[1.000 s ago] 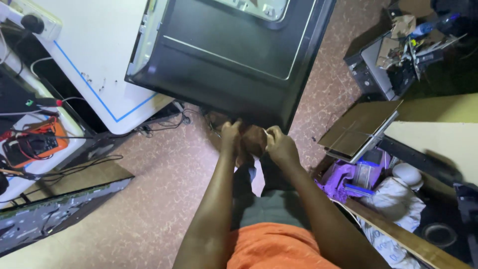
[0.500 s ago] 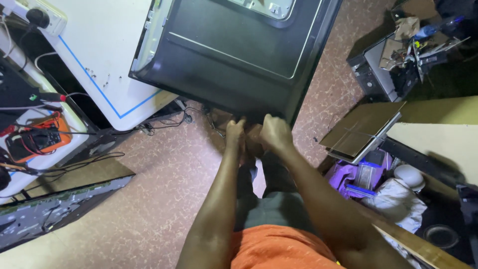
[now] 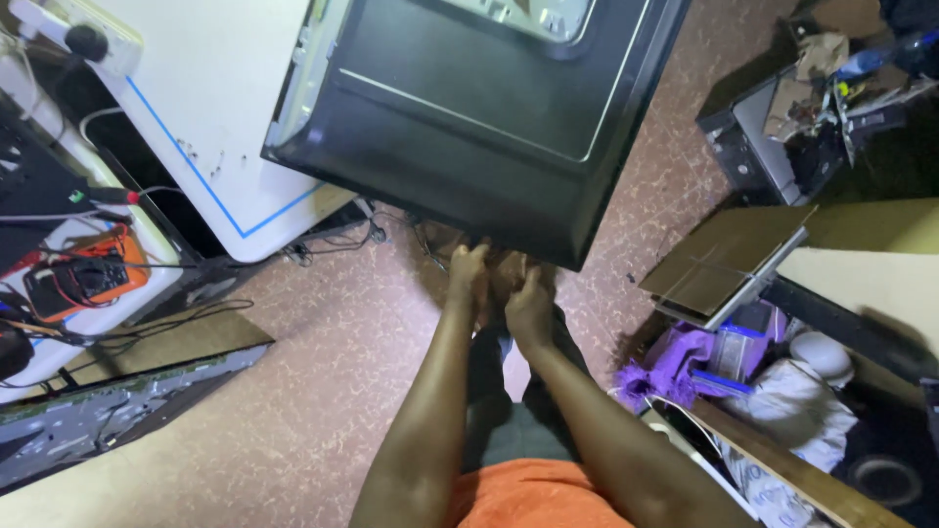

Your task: Prying open the back cover of a flat-screen television using a small tool

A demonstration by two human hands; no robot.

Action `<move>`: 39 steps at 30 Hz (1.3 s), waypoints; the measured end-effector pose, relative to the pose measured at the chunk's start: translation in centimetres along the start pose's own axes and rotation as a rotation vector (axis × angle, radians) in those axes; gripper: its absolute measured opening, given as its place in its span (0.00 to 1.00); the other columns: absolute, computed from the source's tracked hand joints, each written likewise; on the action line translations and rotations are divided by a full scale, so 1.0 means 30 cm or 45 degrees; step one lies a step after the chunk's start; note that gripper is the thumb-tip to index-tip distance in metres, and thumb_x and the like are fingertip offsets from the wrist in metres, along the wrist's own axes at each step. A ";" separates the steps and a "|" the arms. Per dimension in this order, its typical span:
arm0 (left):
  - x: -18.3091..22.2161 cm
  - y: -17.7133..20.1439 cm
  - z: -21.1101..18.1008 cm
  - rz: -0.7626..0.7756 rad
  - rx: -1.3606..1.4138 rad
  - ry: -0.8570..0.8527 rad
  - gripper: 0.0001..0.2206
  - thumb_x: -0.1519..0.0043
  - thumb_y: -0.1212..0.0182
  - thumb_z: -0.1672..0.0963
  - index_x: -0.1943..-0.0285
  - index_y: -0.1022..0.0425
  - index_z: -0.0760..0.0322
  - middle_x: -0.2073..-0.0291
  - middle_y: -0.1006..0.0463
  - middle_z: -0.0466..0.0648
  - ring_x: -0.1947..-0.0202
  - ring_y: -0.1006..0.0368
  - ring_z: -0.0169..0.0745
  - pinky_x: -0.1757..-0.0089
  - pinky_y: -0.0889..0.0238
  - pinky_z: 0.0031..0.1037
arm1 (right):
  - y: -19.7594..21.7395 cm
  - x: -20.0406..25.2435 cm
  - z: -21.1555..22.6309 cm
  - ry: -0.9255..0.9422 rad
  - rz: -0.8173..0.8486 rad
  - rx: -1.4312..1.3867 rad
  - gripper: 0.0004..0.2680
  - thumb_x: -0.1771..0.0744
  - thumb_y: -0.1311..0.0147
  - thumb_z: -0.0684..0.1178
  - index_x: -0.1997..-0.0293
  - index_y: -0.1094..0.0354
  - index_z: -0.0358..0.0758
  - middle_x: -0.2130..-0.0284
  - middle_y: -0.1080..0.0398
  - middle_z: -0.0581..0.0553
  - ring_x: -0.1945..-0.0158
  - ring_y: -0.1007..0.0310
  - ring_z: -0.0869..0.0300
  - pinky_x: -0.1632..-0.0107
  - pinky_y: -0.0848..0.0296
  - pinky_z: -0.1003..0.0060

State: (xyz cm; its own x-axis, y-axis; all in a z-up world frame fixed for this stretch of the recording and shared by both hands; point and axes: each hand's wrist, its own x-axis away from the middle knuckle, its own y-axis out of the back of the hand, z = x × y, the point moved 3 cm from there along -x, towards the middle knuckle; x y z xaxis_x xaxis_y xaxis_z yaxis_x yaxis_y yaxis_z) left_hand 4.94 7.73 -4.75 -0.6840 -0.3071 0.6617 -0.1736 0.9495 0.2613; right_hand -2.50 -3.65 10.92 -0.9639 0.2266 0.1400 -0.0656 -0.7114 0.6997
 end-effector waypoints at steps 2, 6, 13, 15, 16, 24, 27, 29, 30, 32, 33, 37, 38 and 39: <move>0.090 0.078 -0.026 0.289 0.568 0.074 0.13 0.39 0.32 0.53 0.62 0.24 0.70 0.72 0.26 0.56 0.67 0.26 0.49 0.63 0.37 0.31 | -0.059 0.027 -0.140 -0.348 0.366 0.131 0.14 0.32 0.51 0.48 0.40 0.35 0.43 0.48 0.24 0.32 0.40 0.26 0.34 0.36 0.29 0.37; -0.128 0.088 0.167 -0.071 -0.952 -0.754 0.12 0.43 0.29 0.49 0.51 0.13 0.44 0.67 0.19 0.51 0.57 0.16 0.54 0.58 0.22 0.34 | 0.028 0.049 -0.060 -0.559 0.442 -0.210 0.09 0.29 0.49 0.49 0.43 0.26 0.50 0.71 0.20 0.41 0.72 0.17 0.51 0.61 0.20 0.57; -0.101 0.213 -0.008 -0.025 0.286 0.100 0.24 0.40 0.24 0.43 0.61 0.30 0.60 0.67 0.24 0.55 0.65 0.30 0.52 0.63 0.37 0.37 | 0.064 -0.125 0.034 -0.313 0.505 0.022 0.12 0.29 0.50 0.56 0.39 0.27 0.57 0.69 0.17 0.47 0.65 0.14 0.53 0.56 0.20 0.55; -0.106 0.187 -0.047 -0.020 0.239 0.107 0.23 0.40 0.27 0.46 0.56 0.29 0.67 0.59 0.24 0.67 0.55 0.26 0.67 0.53 0.34 0.48 | 0.022 -0.166 -0.015 -0.281 0.508 0.225 0.13 0.29 0.50 0.60 0.38 0.26 0.64 0.55 0.17 0.41 0.46 0.18 0.44 0.42 0.22 0.46; -0.120 0.169 -0.033 -0.023 0.245 0.107 0.23 0.40 0.27 0.46 0.56 0.29 0.67 0.59 0.24 0.67 0.55 0.26 0.67 0.53 0.34 0.48 | 0.032 -0.167 0.008 -0.276 0.511 0.229 0.13 0.29 0.50 0.60 0.38 0.26 0.64 0.55 0.17 0.41 0.46 0.18 0.44 0.42 0.22 0.46; -0.237 0.104 0.079 -0.021 0.175 0.147 0.19 0.35 0.35 0.49 0.43 0.29 0.63 0.51 0.24 0.66 0.51 0.24 0.67 0.54 0.31 0.51 | 0.069 -0.166 0.119 -0.356 0.521 0.191 0.12 0.29 0.51 0.59 0.40 0.25 0.64 0.65 0.16 0.51 0.48 0.17 0.47 0.42 0.21 0.46; -0.123 0.156 -0.032 -0.092 0.432 0.139 0.18 0.35 0.36 0.55 0.44 0.31 0.76 0.47 0.29 0.72 0.45 0.30 0.68 0.49 0.35 0.53 | 0.081 -0.179 0.140 -0.347 0.561 0.205 0.13 0.29 0.51 0.58 0.38 0.26 0.63 0.67 0.16 0.52 0.50 0.16 0.49 0.43 0.21 0.47; -0.060 0.152 -0.062 -0.103 0.447 0.167 0.17 0.36 0.35 0.54 0.46 0.30 0.72 0.48 0.28 0.71 0.46 0.28 0.69 0.50 0.33 0.52 | 0.056 -0.176 0.100 -0.301 0.571 0.203 0.12 0.29 0.51 0.57 0.39 0.26 0.62 0.67 0.16 0.51 0.49 0.16 0.46 0.43 0.21 0.45; -0.044 0.137 -0.099 -0.107 0.476 0.179 0.17 0.37 0.34 0.53 0.47 0.30 0.69 0.49 0.27 0.70 0.47 0.26 0.70 0.51 0.32 0.51 | 0.048 -0.197 0.084 -0.240 0.564 0.207 0.12 0.29 0.50 0.57 0.40 0.25 0.62 0.66 0.16 0.49 0.49 0.17 0.44 0.42 0.21 0.43; -0.108 0.149 -0.039 -0.107 0.473 0.139 0.17 0.36 0.35 0.55 0.46 0.31 0.73 0.49 0.29 0.71 0.47 0.30 0.68 0.49 0.35 0.52 | 0.063 -0.192 0.099 -0.247 0.571 0.204 0.12 0.29 0.51 0.56 0.40 0.26 0.62 0.65 0.16 0.48 0.48 0.17 0.43 0.43 0.21 0.43; -0.136 0.157 -0.005 -0.109 0.473 0.105 0.17 0.36 0.36 0.56 0.45 0.32 0.77 0.49 0.31 0.72 0.47 0.33 0.66 0.48 0.37 0.53 | 0.070 -0.185 0.105 -0.257 0.583 0.205 0.12 0.29 0.51 0.56 0.40 0.26 0.62 0.65 0.16 0.47 0.48 0.17 0.42 0.43 0.22 0.42; 0.021 0.218 -0.244 -0.105 0.469 0.066 0.17 0.39 0.32 0.54 0.48 0.31 0.71 0.51 0.30 0.71 0.49 0.30 0.67 0.51 0.34 0.53 | 0.056 -0.198 0.081 -0.223 0.575 0.216 0.11 0.29 0.50 0.56 0.40 0.26 0.63 0.61 0.16 0.44 0.47 0.18 0.41 0.42 0.22 0.41; 0.022 0.218 -0.254 -0.111 0.445 0.091 0.16 0.38 0.33 0.55 0.49 0.32 0.70 0.52 0.29 0.71 0.51 0.28 0.67 0.53 0.33 0.50 | 0.061 -0.198 0.091 -0.205 0.588 0.241 0.11 0.29 0.49 0.57 0.41 0.25 0.64 0.59 0.16 0.45 0.47 0.17 0.42 0.43 0.21 0.42; 0.023 0.219 -0.264 -0.118 0.422 0.116 0.15 0.37 0.35 0.55 0.50 0.32 0.70 0.53 0.27 0.70 0.54 0.26 0.67 0.55 0.32 0.48 | 0.065 -0.196 0.100 -0.187 0.601 0.266 0.10 0.29 0.48 0.58 0.42 0.24 0.65 0.57 0.16 0.46 0.47 0.17 0.42 0.43 0.20 0.43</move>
State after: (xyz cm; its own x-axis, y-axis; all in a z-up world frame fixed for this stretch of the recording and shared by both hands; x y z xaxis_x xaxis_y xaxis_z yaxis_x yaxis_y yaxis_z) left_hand 8.94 13.25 3.00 -0.5913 -0.3829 0.7097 -0.4623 0.8821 0.0908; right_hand 3.83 -4.38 13.56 -0.8289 0.0152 0.5592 0.4335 -0.6144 0.6593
